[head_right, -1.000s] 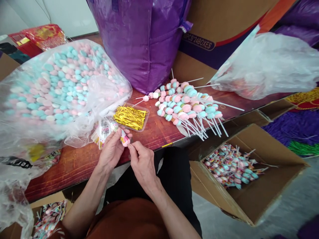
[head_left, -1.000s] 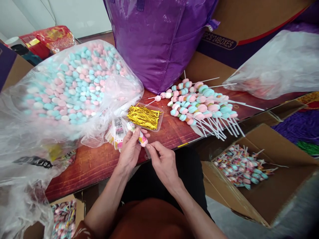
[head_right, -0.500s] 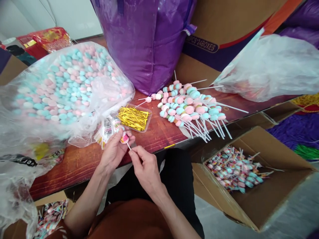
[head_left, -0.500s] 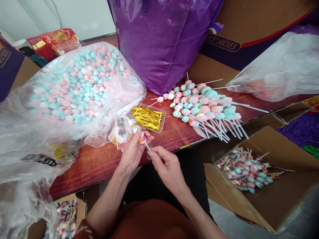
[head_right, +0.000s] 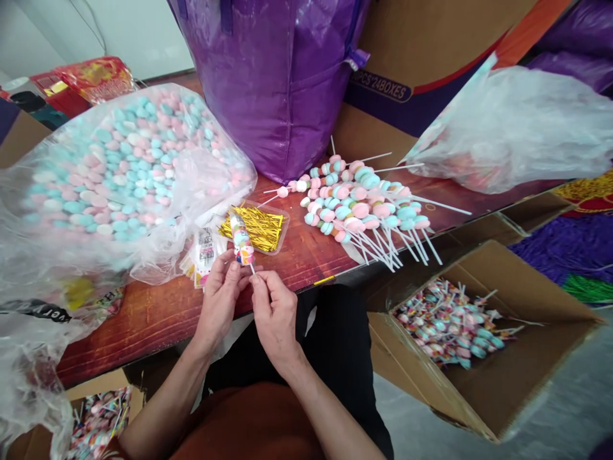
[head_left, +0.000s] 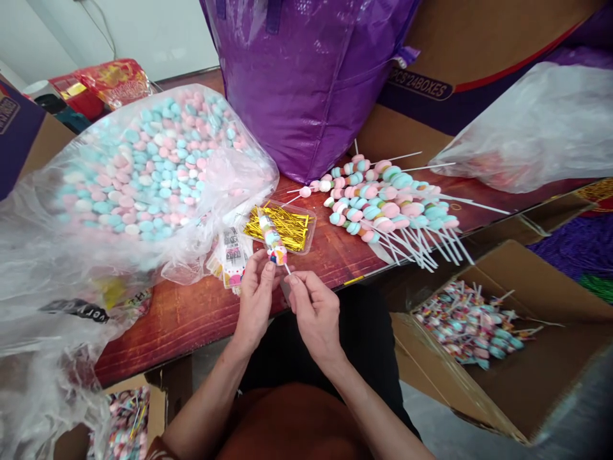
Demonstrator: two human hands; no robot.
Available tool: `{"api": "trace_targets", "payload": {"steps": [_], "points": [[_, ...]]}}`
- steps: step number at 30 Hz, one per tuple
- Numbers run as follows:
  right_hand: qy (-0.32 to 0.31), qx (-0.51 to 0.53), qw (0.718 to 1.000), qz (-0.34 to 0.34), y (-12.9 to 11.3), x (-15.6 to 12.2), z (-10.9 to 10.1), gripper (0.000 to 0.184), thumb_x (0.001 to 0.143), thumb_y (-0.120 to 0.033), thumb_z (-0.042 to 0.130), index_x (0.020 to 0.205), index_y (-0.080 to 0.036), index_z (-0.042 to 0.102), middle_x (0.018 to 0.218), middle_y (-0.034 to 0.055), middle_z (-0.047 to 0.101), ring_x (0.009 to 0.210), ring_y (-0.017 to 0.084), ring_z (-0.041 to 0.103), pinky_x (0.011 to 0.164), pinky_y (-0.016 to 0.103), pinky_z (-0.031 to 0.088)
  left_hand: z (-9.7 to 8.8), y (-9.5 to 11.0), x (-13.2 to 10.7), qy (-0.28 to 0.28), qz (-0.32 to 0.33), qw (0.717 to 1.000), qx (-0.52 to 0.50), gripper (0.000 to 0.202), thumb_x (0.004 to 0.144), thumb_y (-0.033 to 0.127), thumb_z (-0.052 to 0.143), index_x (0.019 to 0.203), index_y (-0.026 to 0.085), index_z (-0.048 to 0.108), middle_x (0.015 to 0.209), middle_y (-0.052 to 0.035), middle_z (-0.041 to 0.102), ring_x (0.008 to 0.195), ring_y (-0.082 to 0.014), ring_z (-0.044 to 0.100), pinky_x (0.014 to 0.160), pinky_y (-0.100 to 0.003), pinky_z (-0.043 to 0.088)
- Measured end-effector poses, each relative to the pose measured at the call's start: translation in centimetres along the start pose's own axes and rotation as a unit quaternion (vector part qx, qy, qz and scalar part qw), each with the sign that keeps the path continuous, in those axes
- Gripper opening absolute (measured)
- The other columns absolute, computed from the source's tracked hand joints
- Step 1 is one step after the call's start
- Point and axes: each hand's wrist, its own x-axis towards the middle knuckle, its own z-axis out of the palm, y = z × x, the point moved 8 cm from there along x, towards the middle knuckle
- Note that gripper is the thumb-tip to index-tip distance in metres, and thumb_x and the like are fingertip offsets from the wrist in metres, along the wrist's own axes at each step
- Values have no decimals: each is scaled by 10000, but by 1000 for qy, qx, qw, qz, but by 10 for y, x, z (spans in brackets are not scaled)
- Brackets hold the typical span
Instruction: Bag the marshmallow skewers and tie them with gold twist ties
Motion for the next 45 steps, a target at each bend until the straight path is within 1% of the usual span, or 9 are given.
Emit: {"api": "trace_targets", "payload": {"steps": [4, 11, 18, 24, 29, 37, 39, 43, 45], "points": [[-3, 39, 998, 41, 0, 2, 0, 250, 940, -352, 524, 785, -179, 617, 505, -72, 433, 456, 87, 392, 461, 215, 339, -6, 11, 4, 19, 84, 994, 66, 194, 800, 230, 756, 987, 209, 710, 994, -38, 729, 936, -172, 668, 892, -284, 504], [-43, 118, 987, 103, 15, 4, 2, 275, 908, -401, 598, 780, -166, 662, 462, -80, 402, 426, 69, 321, 432, 210, 261, -21, 23, 16, 39, 108, 986, 122, 88, 816, 235, 724, 872, 189, 774, 876, -47, 739, 843, -179, 653, 859, -281, 489], [-55, 229, 957, 170, 25, 4, 4, 297, 818, -438, 701, 735, -156, 660, 423, -101, 338, 393, 42, 217, 400, 200, 150, -19, 29, 15, -4, 146, 966, 215, 156, 802, 191, 729, 926, 251, 802, 903, -39, 752, 854, -204, 658, 887, -300, 474], [-83, 191, 965, 156, 26, 3, 2, 285, 850, -425, 672, 761, -154, 675, 446, -97, 328, 411, 44, 226, 407, 199, 155, -8, 47, 13, -54, 195, 933, 298, 167, 844, 211, 680, 932, 290, 798, 955, -49, 749, 911, -227, 641, 909, -324, 466], [-97, 176, 968, 153, 27, 2, -1, 296, 860, -433, 660, 777, -150, 679, 461, -96, 311, 424, 49, 220, 412, 206, 148, -9, 54, 18, -71, 196, 931, 298, 153, 850, 208, 671, 908, 265, 800, 897, -52, 749, 841, -213, 645, 837, -300, 477], [-97, 227, 950, 191, 30, 2, 3, 300, 821, -440, 692, 741, -154, 659, 431, -111, 291, 396, 36, 184, 402, 203, 128, -14, 33, 22, -109, 151, 939, 288, 160, 875, 231, 648, 997, 193, 745, 1010, -77, 757, 895, -201, 692, 838, -311, 526], [-100, 210, 955, 183, 31, 1, 3, 296, 841, -437, 671, 748, -157, 655, 441, -107, 291, 403, 39, 190, 404, 206, 133, -12, 36, 20, -112, 184, 923, 319, 159, 884, 221, 637, 1007, 185, 732, 1009, -77, 755, 895, -194, 696, 826, -307, 533], [-116, 124, 978, 125, 23, 1, 0, 283, 905, -411, 607, 788, -159, 660, 497, -82, 325, 448, 59, 261, 421, 214, 167, 0, 53, 10, -109, 299, 848, 424, 158, 904, 162, 598, 994, 187, 726, 963, -66, 755, 880, -170, 691, 806, -282, 525], [-125, 88, 983, 103, 20, 1, -1, 274, 922, -395, 588, 808, -159, 666, 522, -72, 345, 467, 66, 292, 429, 217, 184, 4, 60, 5, -107, 336, 821, 449, 173, 912, 134, 573, 991, 187, 718, 952, -64, 754, 867, -162, 689, 795, -277, 524]]}}
